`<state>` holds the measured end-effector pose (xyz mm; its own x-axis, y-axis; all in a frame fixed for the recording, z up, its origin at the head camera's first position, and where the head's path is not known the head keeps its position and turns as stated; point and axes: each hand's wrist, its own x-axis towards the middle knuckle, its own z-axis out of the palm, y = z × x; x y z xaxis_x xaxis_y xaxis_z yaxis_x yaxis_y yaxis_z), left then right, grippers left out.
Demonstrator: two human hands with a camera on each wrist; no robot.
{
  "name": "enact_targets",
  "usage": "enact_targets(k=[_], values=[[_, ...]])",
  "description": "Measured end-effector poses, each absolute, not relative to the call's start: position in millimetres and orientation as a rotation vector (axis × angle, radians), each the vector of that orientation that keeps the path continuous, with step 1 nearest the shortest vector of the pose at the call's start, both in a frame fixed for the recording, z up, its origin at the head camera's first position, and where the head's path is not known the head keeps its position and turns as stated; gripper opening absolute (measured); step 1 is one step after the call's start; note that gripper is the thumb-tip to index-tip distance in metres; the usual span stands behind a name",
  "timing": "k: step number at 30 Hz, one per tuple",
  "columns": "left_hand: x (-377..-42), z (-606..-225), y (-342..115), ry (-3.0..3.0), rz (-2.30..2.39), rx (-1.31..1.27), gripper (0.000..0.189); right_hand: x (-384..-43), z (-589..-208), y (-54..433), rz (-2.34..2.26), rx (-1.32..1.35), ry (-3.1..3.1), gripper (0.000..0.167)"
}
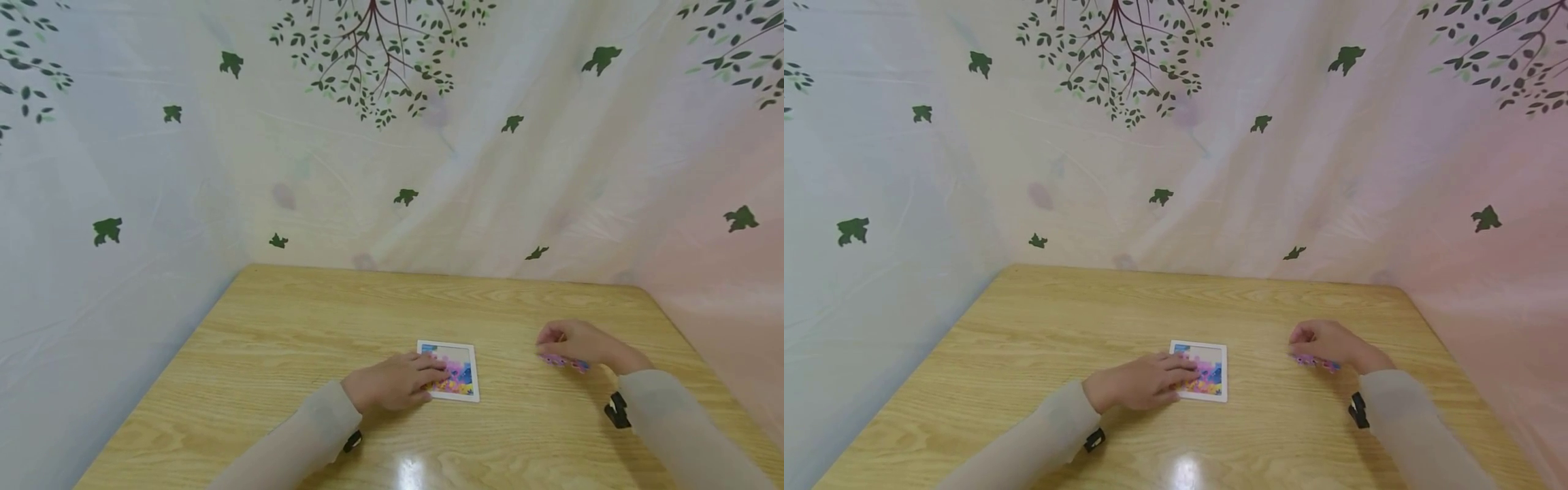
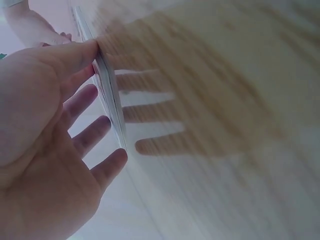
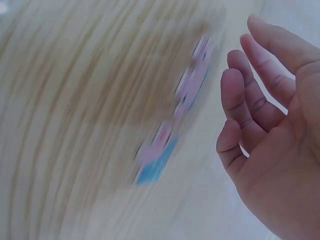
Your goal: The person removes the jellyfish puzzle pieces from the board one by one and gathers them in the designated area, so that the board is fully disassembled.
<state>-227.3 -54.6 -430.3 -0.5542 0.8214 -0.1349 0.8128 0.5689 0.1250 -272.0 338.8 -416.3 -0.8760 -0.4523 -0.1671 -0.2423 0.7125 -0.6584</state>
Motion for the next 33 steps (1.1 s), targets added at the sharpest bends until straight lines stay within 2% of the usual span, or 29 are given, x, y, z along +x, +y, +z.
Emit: enact_targets(k=[19,33], values=[[-226.0,-432.2,-61.7,2.643,0.061,1.450,0.050,-293.4,-429.3,221.3,-0.985,-0.864,2.558,0.016],[-223.0,-432.3,-63.4,2.640,-0.030,1.446,0.050,-288.9,-429.6,182.1,-0.957,-0.873,2.534,0.020]])
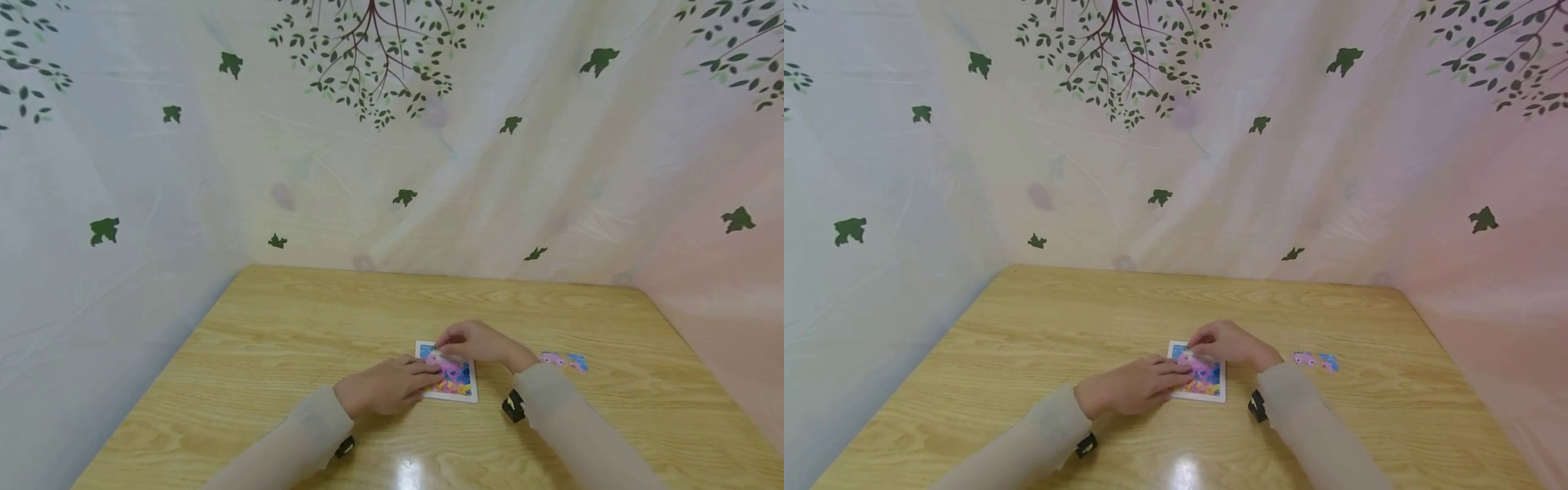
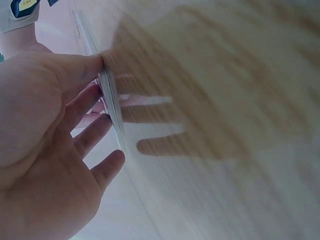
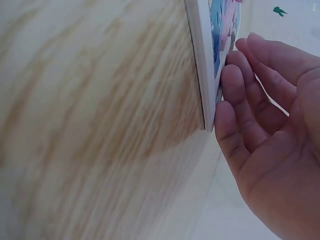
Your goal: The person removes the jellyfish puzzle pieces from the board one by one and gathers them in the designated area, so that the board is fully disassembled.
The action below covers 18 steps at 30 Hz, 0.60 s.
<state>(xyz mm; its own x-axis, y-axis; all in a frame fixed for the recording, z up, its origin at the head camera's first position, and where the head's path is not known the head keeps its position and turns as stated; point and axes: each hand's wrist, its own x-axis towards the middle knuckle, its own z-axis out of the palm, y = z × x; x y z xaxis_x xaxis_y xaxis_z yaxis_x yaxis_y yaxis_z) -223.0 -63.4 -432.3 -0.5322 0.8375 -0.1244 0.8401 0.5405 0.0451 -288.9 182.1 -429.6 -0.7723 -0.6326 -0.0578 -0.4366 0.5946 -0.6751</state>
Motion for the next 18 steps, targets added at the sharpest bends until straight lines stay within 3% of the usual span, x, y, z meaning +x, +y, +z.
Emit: enact_targets(k=[18], values=[[-221.3,-430.5,-65.8,2.644,-0.019,1.481,0.049,-289.0,-424.2,175.8,-0.916,-0.794,2.566,0.019]])
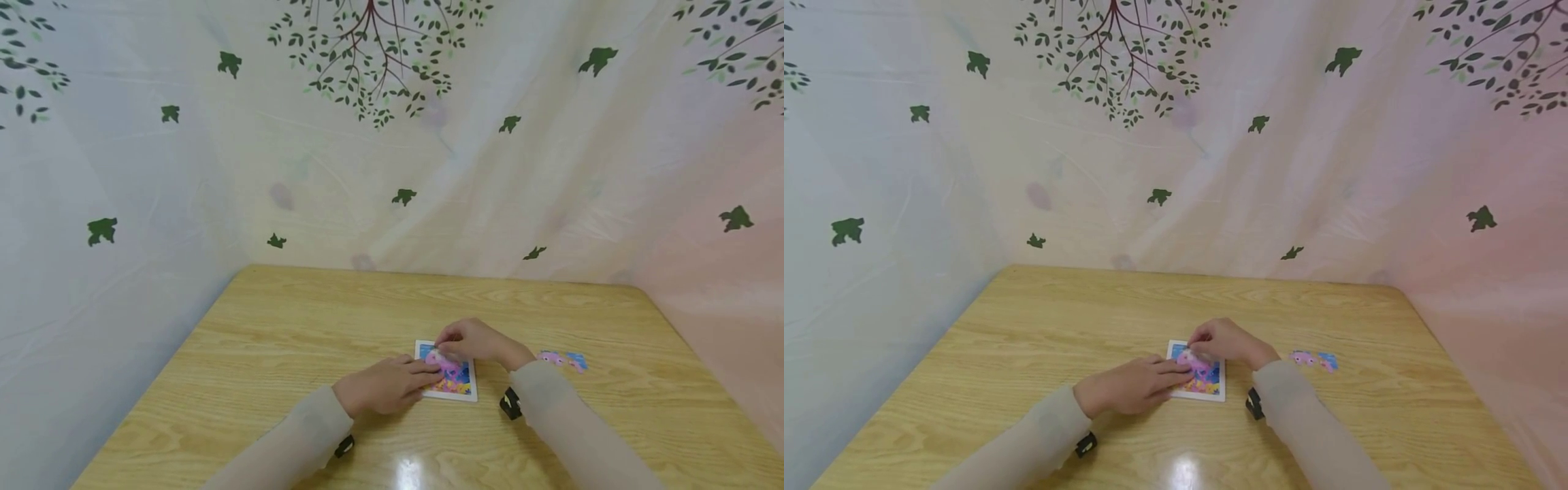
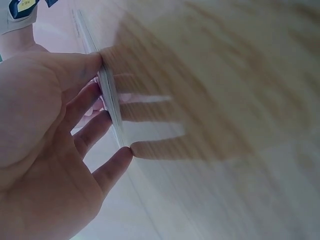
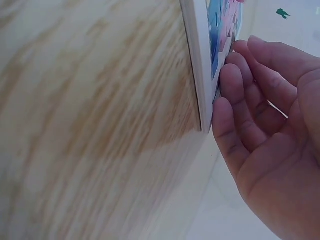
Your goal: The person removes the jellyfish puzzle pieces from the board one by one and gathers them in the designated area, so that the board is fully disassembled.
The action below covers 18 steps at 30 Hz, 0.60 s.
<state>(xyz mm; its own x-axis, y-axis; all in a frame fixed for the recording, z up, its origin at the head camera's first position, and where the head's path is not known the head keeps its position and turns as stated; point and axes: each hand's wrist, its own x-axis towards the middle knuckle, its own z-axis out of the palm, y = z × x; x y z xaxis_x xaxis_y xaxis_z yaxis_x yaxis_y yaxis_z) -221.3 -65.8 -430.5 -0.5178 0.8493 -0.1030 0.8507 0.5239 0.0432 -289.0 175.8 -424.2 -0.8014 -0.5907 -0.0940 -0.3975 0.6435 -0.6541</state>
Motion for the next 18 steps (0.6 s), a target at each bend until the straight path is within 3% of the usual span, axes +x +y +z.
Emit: enact_targets(k=[18], values=[[-221.1,-426.9,-63.7,2.642,-0.010,1.463,0.049,-289.2,-425.5,166.0,-0.952,-0.691,2.532,0.013]])
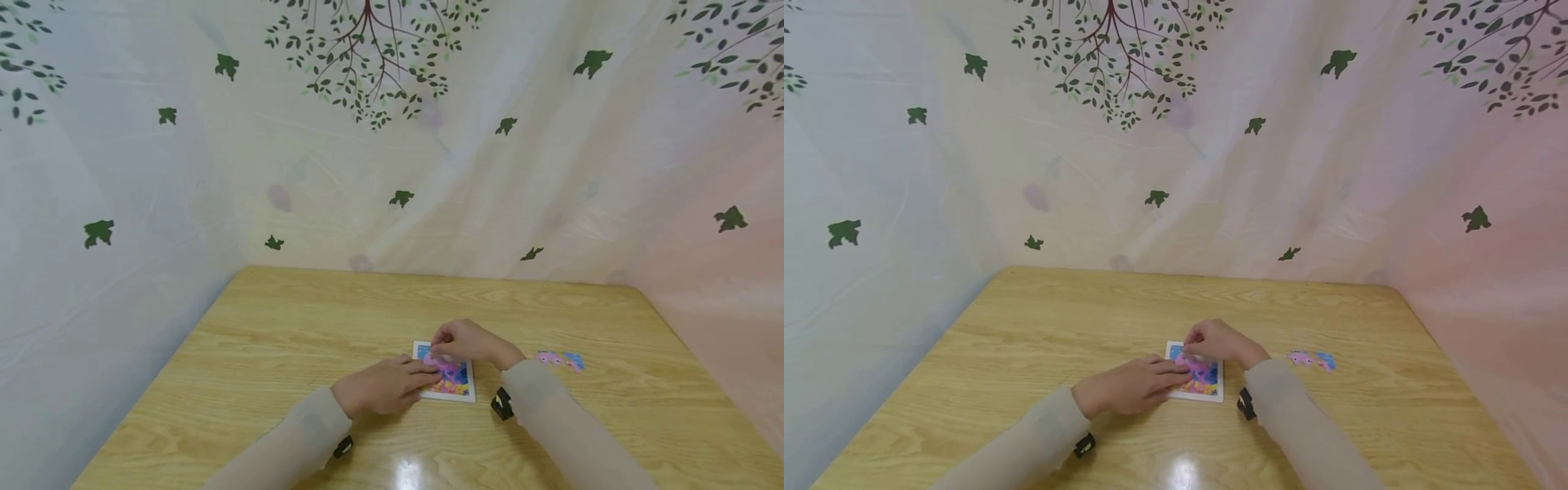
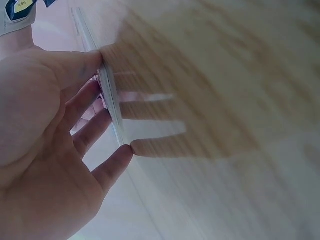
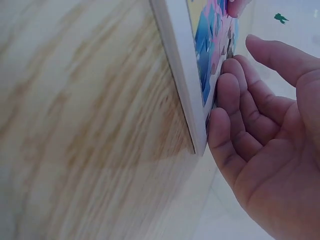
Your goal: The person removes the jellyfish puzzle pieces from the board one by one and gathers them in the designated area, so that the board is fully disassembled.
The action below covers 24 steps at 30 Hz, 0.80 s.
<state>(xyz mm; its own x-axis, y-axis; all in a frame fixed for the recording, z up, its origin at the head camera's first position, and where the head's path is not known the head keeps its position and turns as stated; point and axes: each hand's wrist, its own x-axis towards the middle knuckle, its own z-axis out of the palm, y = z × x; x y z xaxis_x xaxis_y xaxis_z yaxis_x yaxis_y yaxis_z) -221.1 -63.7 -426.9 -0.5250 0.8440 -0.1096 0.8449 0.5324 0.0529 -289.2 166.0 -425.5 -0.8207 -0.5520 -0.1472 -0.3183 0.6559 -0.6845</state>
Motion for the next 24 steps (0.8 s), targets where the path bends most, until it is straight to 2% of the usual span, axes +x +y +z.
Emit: enact_targets(k=[9,24], values=[[-222.7,-429.0,-64.3,2.659,-0.027,1.502,0.048,-290.2,-428.6,161.1,-0.980,-0.586,2.575,0.016],[-222.6,-430.6,-64.9,2.633,0.014,1.491,0.049,-290.5,-430.7,157.5,-1.063,-0.631,2.558,0.016]])
